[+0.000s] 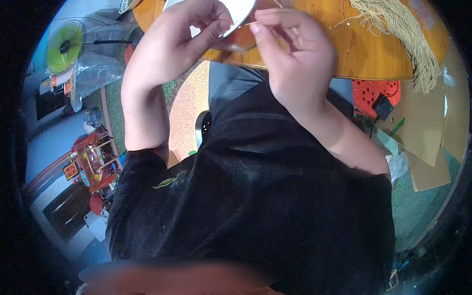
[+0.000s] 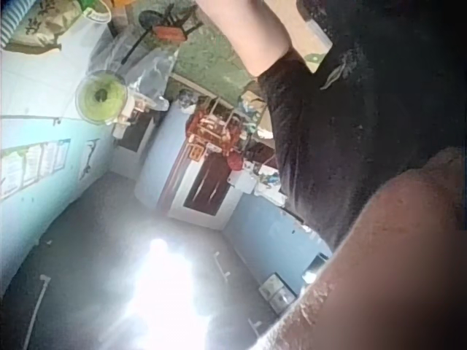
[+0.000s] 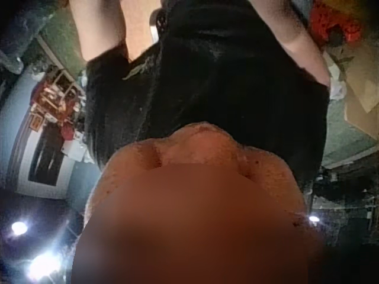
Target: Handling and stretching thin rubber bands while sitting at a table with paper containers.
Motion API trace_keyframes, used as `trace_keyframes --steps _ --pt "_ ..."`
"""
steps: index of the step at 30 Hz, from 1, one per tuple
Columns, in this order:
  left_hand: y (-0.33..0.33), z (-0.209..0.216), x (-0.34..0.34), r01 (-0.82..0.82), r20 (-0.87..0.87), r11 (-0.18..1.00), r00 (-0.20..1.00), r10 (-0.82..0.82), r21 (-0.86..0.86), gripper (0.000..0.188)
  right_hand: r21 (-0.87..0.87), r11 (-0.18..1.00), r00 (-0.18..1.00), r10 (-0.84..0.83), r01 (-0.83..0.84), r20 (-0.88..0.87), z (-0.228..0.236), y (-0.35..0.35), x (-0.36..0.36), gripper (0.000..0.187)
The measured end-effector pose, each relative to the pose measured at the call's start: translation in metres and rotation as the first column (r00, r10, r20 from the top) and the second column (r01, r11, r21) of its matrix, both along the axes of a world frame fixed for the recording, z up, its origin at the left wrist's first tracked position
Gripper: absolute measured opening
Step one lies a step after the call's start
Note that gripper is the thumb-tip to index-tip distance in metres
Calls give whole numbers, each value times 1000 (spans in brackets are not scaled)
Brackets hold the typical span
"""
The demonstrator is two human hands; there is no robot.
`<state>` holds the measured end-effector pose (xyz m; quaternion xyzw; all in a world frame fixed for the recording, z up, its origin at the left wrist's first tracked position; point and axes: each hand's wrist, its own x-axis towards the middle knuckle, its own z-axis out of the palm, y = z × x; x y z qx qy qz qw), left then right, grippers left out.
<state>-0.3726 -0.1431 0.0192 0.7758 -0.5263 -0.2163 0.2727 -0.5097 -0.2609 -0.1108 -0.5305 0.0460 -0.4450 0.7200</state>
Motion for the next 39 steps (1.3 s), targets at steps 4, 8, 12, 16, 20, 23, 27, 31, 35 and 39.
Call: trace_keyframes --steps 4,8,12,16,20,23,27,31,35,39 --pt "2 -4 -8 -23 24 999 999 24 -46 8 319 948 998 26 -6 -61 -6 -15 0 18" --pt "2 -7 -15 -22 105 997 994 30 -74 8 647 740 982 142 -187 121 3 -26 5 19" --pt "1 -4 -16 -74 102 993 991 83 -92 9 647 714 946 321 -268 37 6 -42 0 18" --pt "-7 -55 10 360 353 606 926 -136 -709 9 224 959 934 233 -174 -269 28 -32 -5 16" --pt "-1 -8 -25 18 173 896 983 65 -444 7 13 962 905 260 -271 -337 27 -36 -1 17" --pt "2 -17 -17 -193 -73 980 979 189 -53 5 37 958 878 276 -285 -391 33 -34 -1 19" --pt "4 -60 6 252 130 679 965 -226 -690 6 -82 964 899 202 -252 -389 39 -26 1 18" --pt "-7 -1 -35 -217 -89 970 974 207 -114 8 -113 954 912 227 -279 -341 25 -37 1 19" --pt "-1 -17 -37 -243 -224 941 956 191 -237 12 -57 968 877 195 -244 -439 37 -36 -1 20" --pt "0 -18 -35 -136 -44 943 991 128 -303 22 119 956 890 293 -268 -350 27 -43 -2 23"
